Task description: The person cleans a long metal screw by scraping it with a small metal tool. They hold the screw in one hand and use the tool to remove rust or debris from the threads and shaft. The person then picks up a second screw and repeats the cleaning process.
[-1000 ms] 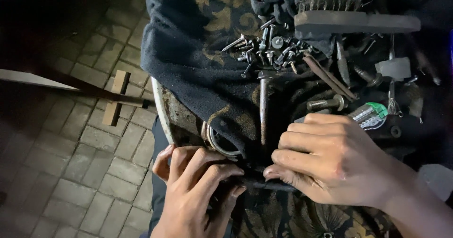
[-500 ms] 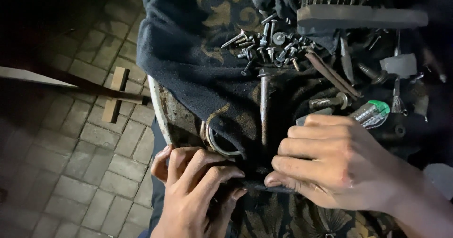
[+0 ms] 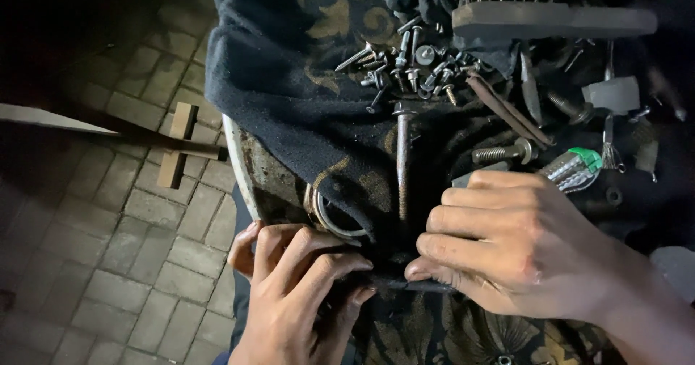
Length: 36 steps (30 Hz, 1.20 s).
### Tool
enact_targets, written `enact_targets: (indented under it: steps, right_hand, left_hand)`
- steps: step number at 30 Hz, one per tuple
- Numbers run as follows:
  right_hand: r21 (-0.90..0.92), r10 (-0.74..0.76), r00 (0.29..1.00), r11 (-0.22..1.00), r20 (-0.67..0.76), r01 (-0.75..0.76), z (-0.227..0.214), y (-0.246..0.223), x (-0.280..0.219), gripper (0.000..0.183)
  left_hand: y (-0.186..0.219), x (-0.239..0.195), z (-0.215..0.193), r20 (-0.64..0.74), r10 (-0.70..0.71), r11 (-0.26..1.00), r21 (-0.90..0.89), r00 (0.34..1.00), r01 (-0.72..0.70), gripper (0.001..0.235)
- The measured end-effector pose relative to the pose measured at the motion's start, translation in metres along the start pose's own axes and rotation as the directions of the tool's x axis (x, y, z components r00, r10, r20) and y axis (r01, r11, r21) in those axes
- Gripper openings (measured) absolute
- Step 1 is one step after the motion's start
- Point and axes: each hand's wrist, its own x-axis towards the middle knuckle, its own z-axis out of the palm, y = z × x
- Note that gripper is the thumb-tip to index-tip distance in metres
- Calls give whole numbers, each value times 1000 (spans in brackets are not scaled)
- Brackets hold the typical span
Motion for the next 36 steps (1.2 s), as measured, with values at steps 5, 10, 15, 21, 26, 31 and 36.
enact_targets:
  steps: [5,10,15,21,26,31,36]
  right_hand:
    - [12,-31,999,999,37,30,-2,1,2,27]
    - [-33,-83,991,996,103,87,0,0,1,31]
    - [81,-127,982,990,142,116,18,-2,-1,28]
    - [-79,-40,999,996,32,43,-9,10,-15,17]
    - [-98,-21,1000,995,19,22,-8,4,-5,24]
    - [-37,-26,999,999,30,27,-1,1,-5,20]
    - [-38,-18,1000,999,23,19,1,1,-5,20]
  left_hand:
    - [1,2,1,-2,14,1000,7,1000,-14,19]
    - [2,2,2,-2,6,1000,25,1000,-6,21]
    - [0,-1,5,-21,28,998,53,999,-26,18]
    - [1,3,-2,26,55,998,-41,998,-54,26]
    - [0,1,-1,41,48,998,-34,998,-47,22]
    - [2,1,-1,36,23,999,-29,999,-22,19]
    - [3,4,-3,44,28,998,-55,999,-25,15]
